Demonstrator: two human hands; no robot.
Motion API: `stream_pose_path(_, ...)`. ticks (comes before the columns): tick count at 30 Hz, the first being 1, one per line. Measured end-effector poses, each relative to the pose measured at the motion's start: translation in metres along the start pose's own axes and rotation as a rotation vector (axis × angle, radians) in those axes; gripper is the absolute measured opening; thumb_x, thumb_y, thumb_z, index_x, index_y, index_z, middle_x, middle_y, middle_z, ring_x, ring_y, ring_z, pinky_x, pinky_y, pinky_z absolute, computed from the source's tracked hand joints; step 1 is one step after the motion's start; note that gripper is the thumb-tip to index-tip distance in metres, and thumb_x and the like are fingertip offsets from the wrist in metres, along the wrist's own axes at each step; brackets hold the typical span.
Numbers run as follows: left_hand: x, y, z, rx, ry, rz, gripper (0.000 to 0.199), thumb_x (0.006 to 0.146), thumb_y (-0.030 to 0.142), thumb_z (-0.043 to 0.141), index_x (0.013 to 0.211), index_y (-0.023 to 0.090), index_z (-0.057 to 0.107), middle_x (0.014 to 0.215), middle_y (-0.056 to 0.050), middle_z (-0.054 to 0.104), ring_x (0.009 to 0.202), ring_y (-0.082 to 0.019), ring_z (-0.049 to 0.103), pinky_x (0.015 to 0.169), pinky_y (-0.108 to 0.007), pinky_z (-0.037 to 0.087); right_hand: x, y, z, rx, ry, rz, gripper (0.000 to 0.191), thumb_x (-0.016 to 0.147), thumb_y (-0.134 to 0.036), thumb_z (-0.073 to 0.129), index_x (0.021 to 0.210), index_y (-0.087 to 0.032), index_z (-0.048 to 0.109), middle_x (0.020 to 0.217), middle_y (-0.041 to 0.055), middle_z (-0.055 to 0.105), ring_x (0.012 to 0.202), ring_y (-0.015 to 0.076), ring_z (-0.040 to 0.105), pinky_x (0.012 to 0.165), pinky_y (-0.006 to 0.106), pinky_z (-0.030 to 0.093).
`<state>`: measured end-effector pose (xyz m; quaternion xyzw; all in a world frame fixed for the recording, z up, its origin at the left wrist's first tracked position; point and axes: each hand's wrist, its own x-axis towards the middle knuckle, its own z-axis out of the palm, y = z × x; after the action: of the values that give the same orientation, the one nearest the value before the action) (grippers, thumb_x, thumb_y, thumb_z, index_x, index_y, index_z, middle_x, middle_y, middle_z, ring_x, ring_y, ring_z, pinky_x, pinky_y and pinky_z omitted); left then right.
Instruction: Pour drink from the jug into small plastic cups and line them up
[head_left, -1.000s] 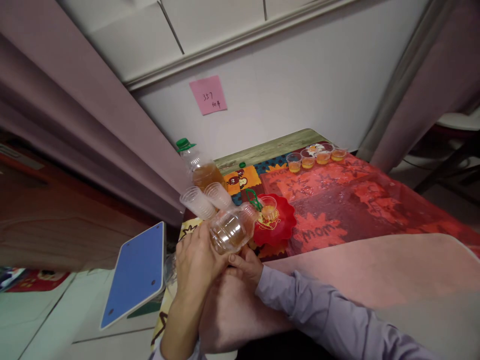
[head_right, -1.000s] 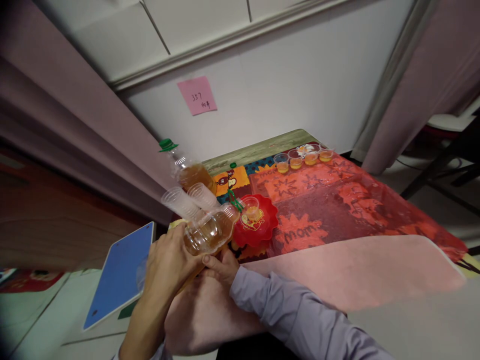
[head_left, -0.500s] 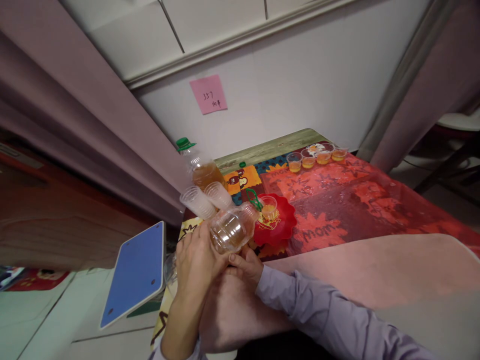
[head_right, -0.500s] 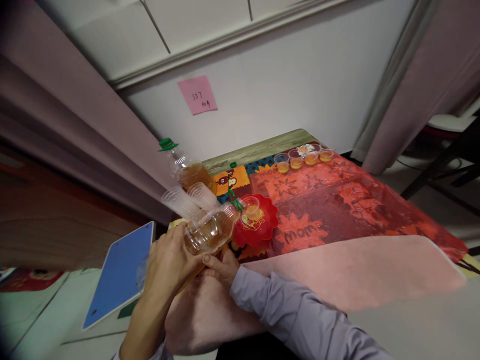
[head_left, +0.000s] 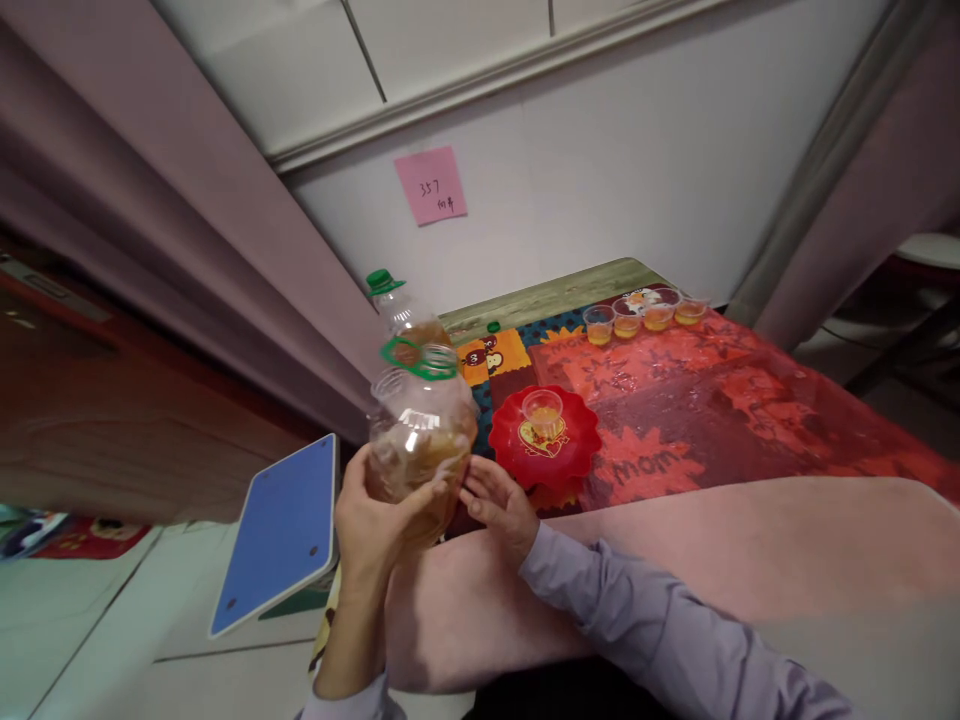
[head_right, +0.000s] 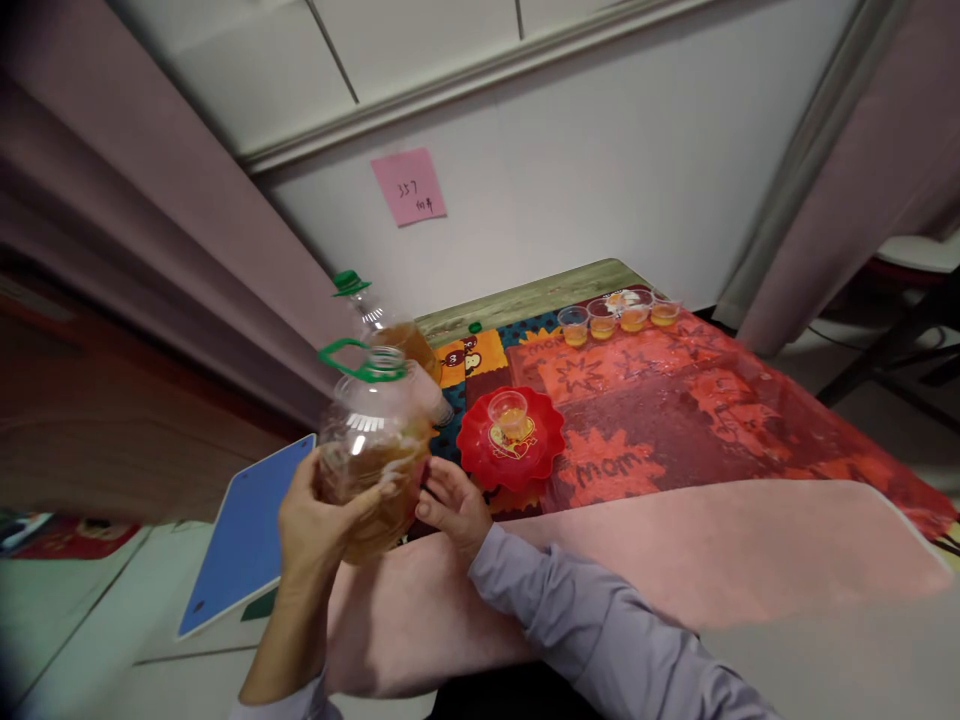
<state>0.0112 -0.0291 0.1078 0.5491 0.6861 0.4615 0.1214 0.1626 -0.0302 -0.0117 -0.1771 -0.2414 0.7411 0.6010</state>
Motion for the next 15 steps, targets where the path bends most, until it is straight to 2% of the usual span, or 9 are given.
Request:
stream_pose_path(2,-0.002,-0.013,0.000,-0.158,0.065,-0.073,0.087,0.051,0.054,0.101,0.125,0.021,0.071,0.116,-0.008,0.081,0.103,-0.030,0.078,0.093,-0.044,0.064,-0.002,0.002,-0.002,-0.061,0.052,-0.018,0.062,0.063,-0.055,0.106,0.109,-0.028,0.074,0.119,0.0054,0.078,0.118,0.0265,0.075,0.110,0.048,0.062)
stream_pose_path(4,-0.006,-0.027,0.004,-0.263,0.109,-0.093,0.084,0.053,0.051,0.101,0.125,0.020,0.071,0.116,-0.009,0.081,0.103,-0.028,0.078,0.092,-0.041,0.064,-0.005,0.002,-0.004,-0.132,0.103,0.002,0.051,0.073,-0.063,0.099,0.094,-0.025,0.072,0.096,0.0033,0.076,0.090,0.0203,0.073,0.080,0.035,0.067)
stream_pose_path(6,-0.010,-0.044,0.010,-0.335,0.149,-0.079,0.084,0.054,0.050,0.100,0.127,0.020,0.070,0.121,-0.010,0.079,0.108,-0.028,0.077,0.097,-0.041,0.064,-0.008,-0.002,-0.005,-0.188,0.099,0.038,0.053,0.080,-0.071,0.089,0.082,-0.023,0.067,0.078,0.0010,0.069,0.067,0.0149,0.063,0.056,0.025,0.055)
stream_pose_path(7,-0.011,-0.052,0.014,-0.367,0.166,-0.068,0.085,0.055,0.050,0.099,0.128,0.021,0.069,0.123,-0.011,0.079,0.111,-0.028,0.077,0.100,-0.042,0.063,-0.010,-0.004,-0.004,-0.213,0.065,0.054,0.056,0.082,-0.074,0.085,0.077,-0.022,0.065,0.071,0.0001,0.067,0.059,0.0132,0.058,0.050,0.023,0.049)
stream_pose_path(9,-0.013,-0.066,0.023,-0.417,0.174,-0.039,0.087,0.058,0.054,0.097,0.132,0.021,0.065,0.128,-0.012,0.077,0.116,-0.030,0.076,0.105,-0.044,0.062,-0.012,-0.010,-0.002,-0.273,-0.031,0.074,0.061,0.083,-0.080,0.080,0.071,-0.022,0.062,0.062,-0.0009,0.063,0.051,0.0115,0.051,0.046,0.023,0.041)
stream_pose_path(11,-0.013,-0.078,0.031,-0.438,0.158,-0.015,0.092,0.060,0.060,0.093,0.138,0.021,0.062,0.132,-0.014,0.075,0.120,-0.032,0.076,0.108,-0.047,0.061,-0.014,-0.014,0.002,-0.346,-0.127,0.090,0.063,0.083,-0.083,0.078,0.071,-0.023,0.063,0.060,-0.0007,0.062,0.050,0.0122,0.051,0.046,0.024,0.039)
stream_pose_path(15,-0.013,-0.092,0.041,-0.418,0.138,0.012,0.103,0.062,0.072,0.088,0.147,0.022,0.056,0.136,-0.017,0.072,0.124,-0.033,0.075,0.110,-0.049,0.060,-0.023,-0.019,0.007,-0.539,-0.234,0.034,0.059,0.084,-0.080,0.079,0.073,-0.023,0.067,0.061,-0.0004,0.064,0.056,0.0142,0.054,0.053,0.027,0.040)
